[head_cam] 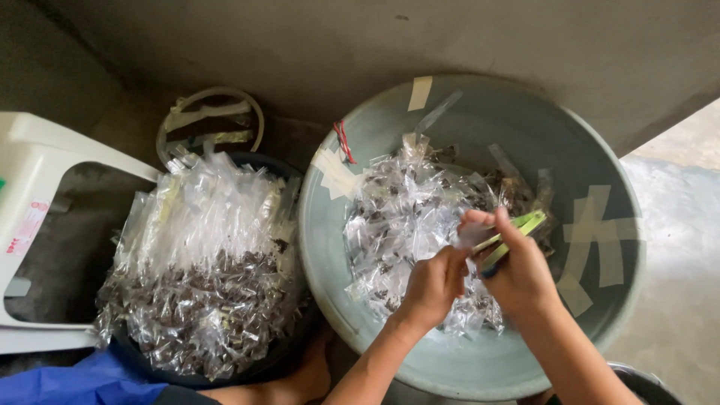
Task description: Sealing small plastic bags using a lighter and sorting them into containers.
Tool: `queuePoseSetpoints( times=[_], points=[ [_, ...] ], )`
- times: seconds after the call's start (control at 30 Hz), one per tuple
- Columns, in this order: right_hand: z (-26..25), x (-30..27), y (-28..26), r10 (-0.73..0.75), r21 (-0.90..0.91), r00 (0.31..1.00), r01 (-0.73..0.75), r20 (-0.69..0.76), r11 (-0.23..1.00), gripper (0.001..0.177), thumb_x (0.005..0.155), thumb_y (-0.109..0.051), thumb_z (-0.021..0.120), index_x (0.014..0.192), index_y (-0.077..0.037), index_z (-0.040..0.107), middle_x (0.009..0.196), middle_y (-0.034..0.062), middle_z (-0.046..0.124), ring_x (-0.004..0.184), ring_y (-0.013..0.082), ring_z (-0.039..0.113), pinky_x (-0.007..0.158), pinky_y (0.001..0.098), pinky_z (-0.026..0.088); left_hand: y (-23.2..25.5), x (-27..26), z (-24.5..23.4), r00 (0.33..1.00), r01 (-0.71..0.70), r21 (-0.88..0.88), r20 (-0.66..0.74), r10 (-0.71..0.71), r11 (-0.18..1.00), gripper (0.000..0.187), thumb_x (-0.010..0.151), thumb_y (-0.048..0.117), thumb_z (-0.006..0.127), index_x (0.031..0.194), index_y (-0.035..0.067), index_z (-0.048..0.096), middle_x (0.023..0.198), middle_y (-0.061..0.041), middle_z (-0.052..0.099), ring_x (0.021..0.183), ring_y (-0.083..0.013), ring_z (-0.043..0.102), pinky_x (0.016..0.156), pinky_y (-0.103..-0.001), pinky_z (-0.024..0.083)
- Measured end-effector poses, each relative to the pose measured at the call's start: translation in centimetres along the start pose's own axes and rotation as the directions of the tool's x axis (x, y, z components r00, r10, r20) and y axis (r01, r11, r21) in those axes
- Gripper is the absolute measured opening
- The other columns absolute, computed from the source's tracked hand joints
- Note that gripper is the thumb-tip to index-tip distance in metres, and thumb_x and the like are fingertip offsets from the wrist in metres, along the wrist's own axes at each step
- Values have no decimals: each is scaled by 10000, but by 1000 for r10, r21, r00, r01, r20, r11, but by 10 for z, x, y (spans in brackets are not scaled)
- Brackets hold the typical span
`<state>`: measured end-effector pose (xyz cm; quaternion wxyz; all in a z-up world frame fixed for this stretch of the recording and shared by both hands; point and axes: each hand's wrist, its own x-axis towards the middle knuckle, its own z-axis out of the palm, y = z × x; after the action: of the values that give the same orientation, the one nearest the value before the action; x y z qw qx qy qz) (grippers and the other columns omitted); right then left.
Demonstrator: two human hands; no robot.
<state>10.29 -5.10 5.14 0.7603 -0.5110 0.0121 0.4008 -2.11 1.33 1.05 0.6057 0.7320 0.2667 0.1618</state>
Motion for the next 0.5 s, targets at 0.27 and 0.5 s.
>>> queuePoseSetpoints(
  times=[0.27,0.5],
  points=[
    [-24,41,20,-375,-580,925,340,64,740,418,1007,-355,677,726,-68,560,590,36,518,456,140,509,444,282,428,-3,-23,15,977,149,-385,200,-75,911,222,1094,136,518,920,48,624,554,-7,527,429,-107,452,422,-264,370],
    [-62,70,-2,-346,-420,935,282,-83,863,354,1064,-391,661,903,-97,547,727,20,532,565,122,534,539,294,525,-49,-59,-65,902,338,-231,356,-245,912,123,1031,155,559,1036,59,635,678,35,520,516,-81,438,455,-241,381]
  ],
)
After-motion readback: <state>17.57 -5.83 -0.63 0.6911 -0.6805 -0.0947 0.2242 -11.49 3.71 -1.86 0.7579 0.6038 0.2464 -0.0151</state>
